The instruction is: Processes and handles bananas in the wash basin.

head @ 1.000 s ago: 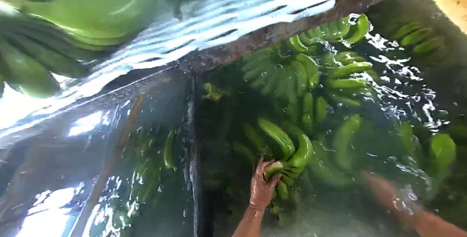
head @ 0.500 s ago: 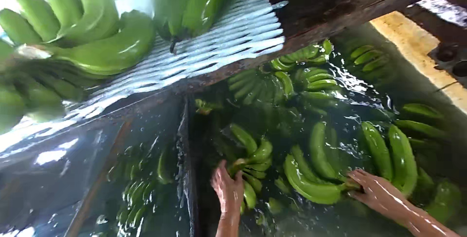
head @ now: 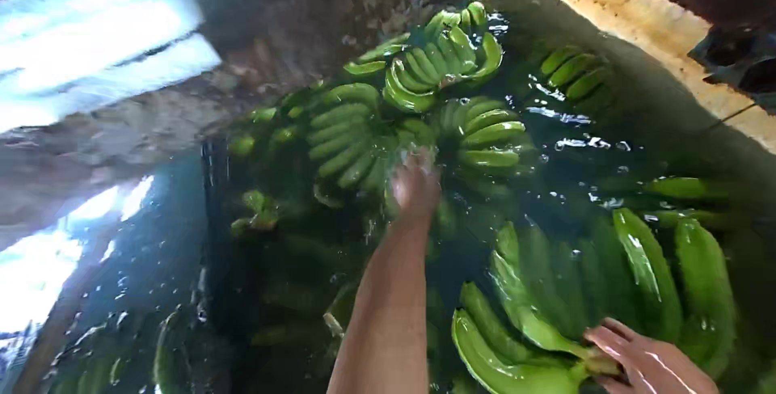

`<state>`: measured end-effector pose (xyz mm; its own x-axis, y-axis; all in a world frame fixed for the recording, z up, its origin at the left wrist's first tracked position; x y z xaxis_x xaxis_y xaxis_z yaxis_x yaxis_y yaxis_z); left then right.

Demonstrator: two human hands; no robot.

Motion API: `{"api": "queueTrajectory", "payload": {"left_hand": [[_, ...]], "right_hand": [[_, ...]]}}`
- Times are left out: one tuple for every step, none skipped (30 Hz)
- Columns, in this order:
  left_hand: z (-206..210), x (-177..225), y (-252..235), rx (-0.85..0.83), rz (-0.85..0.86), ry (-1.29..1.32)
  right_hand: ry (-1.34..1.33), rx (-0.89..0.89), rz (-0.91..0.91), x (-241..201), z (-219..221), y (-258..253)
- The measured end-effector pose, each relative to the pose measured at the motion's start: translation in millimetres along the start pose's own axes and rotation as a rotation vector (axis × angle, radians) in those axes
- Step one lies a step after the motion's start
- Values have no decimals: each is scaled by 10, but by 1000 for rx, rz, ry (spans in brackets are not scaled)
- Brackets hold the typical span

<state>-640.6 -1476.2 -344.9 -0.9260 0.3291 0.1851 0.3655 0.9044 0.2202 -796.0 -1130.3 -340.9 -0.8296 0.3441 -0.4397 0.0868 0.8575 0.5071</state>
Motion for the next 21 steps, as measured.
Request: {"api": "queueTrajectory", "payload": {"left_hand": [[50, -94, 42, -32, -4, 13], [46, -174, 116, -63, 20, 26], [-32, -254, 225, -83, 58, 49], [-146, -360, 378, -104, 103, 63], [-283, -512, 559, -134, 139, 84], [-424, -711, 750, -161, 175, 115], [-555, -944, 929, -201, 186, 130], [-680, -1171, 1081, -255, 166, 121], [-782, -1368, 1201, -331, 128, 87], [-864, -1502, 1279, -419, 82, 33], [-924, -1570, 1307, -499, 31, -27], [-964, -1594, 1283, -530, -18, -83], [-988, -1571, 1210, -509, -60, -107], [-994, -1510, 1089, -430, -86, -99], [-959, -1428, 937, -337, -103, -69], [-871, -1329, 773, -267, -126, -31], [-729, -1239, 626, -229, -160, -7], [-544, -1172, 519, -210, -197, 6], [-345, -1129, 461, -192, -231, -20], [-171, -1101, 455, -161, -259, -39], [-53, -1080, 479, -128, -284, -42]], "right_hand": [[7, -7, -3, -9, 24, 3], [16, -8, -10, -16, 34, -1], [32, -10, -14, -13, 36, -12], [43, -17, -12, -5, 41, -22], [50, -26, -7, 6, 41, -32], [52, -37, -2, 22, 46, -41], [45, -53, 5, 34, 54, -54], [38, -50, 0, 43, 59, -70], [38, -57, 4, 46, 62, -85], [46, -73, 19, 48, 67, -96], [55, -84, 34, 45, 71, -100], [66, -96, 43, 39, 77, -102], [76, -115, 55, 26, 80, -103], [85, -132, 66, 13, 83, -102], [92, -152, 86, 5, 88, -99], [94, -165, 100, 5, 96, -94], [93, -172, 104, 12, 107, -91], [91, -169, 100, 21, 113, -94], [87, -161, 89, 24, 119, -99], [88, -161, 84, 25, 133, -104], [90, -172, 91, 23, 148, -108]]}}
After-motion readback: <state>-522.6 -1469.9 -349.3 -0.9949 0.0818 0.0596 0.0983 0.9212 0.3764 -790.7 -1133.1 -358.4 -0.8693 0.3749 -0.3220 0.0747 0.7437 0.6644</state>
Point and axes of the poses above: each hand's wrist, its own y-axis away from the middle knuckle, its own z-axis out of the palm, x = y × z, the point moved 7 cm from there along -y, towards the middle knuckle, and after that the axes turned 7 degrees about z, right-handed, at the moved point
